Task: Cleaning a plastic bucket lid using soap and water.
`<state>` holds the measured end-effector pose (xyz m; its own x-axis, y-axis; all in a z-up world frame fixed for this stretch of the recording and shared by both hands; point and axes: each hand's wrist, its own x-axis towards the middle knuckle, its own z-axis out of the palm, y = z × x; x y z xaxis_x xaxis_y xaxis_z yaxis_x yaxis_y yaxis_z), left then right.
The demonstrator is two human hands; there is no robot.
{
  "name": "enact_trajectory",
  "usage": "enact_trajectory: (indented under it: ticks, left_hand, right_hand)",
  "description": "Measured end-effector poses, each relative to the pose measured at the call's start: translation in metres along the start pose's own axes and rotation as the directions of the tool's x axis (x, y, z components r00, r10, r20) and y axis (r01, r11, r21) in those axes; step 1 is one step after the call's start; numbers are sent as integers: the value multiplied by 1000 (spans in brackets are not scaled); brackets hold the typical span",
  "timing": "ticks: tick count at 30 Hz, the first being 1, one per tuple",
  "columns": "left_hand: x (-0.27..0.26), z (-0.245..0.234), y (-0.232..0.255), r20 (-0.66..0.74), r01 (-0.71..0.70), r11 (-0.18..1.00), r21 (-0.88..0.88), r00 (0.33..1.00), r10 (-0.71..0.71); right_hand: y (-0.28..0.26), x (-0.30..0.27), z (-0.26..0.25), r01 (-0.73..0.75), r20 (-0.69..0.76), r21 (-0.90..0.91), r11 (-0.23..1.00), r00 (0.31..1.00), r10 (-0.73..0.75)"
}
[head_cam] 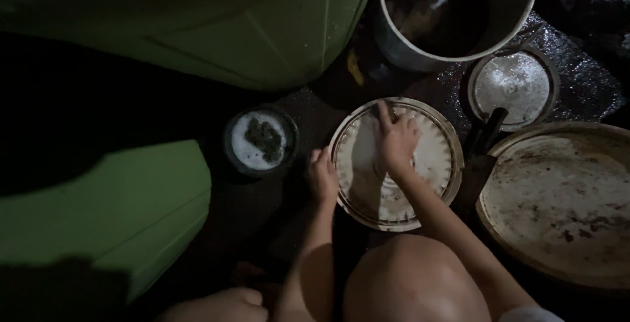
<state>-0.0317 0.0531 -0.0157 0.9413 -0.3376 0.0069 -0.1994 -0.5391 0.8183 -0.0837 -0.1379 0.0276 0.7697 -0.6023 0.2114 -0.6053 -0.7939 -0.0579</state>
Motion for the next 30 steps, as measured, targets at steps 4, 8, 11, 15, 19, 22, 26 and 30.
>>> enact_trajectory:
  ticks: [4, 8, 11, 15, 19, 22, 26, 30]
  left_hand:
    - [38, -1, 6, 195, 64, 991, -119, 980, -40]
    - [58, 3, 12, 139, -150, 986, -75, 977, 160]
    - [60, -1, 14, 172, -115, 992, -55, 977, 123]
    - [34, 96, -119, 330, 392, 258, -883, 910, -250]
    - [47, 22, -3, 80, -82, 990, -113, 993, 92]
    - [42, 44, -16, 19, 85, 981, -175, 996, -83]
    - [38, 53, -19, 31, 352, 729, -587, 910, -414]
    - [46, 29, 16, 163, 544, 593, -593, 803, -573]
  right_hand:
    - [18, -5, 1, -62, -40, -86, 994, 997, 59]
    - [16, -9, 10, -133, 114, 66, 989, 986, 125]
    - [-14, -15, 17, 58, 198, 196, 979, 975, -97]
    - [-21, 1, -8, 490, 30, 108, 865, 868, -495]
    - [-13, 8, -8, 340, -17, 74, 937, 940, -340]
    - [-26, -19, 14, 209, 117, 123, 970, 968, -223]
    - [-22, 8, -19, 371, 95, 194, 908, 914, -394]
    - [-24, 2, -30, 160, 35, 195, 968, 985, -169]
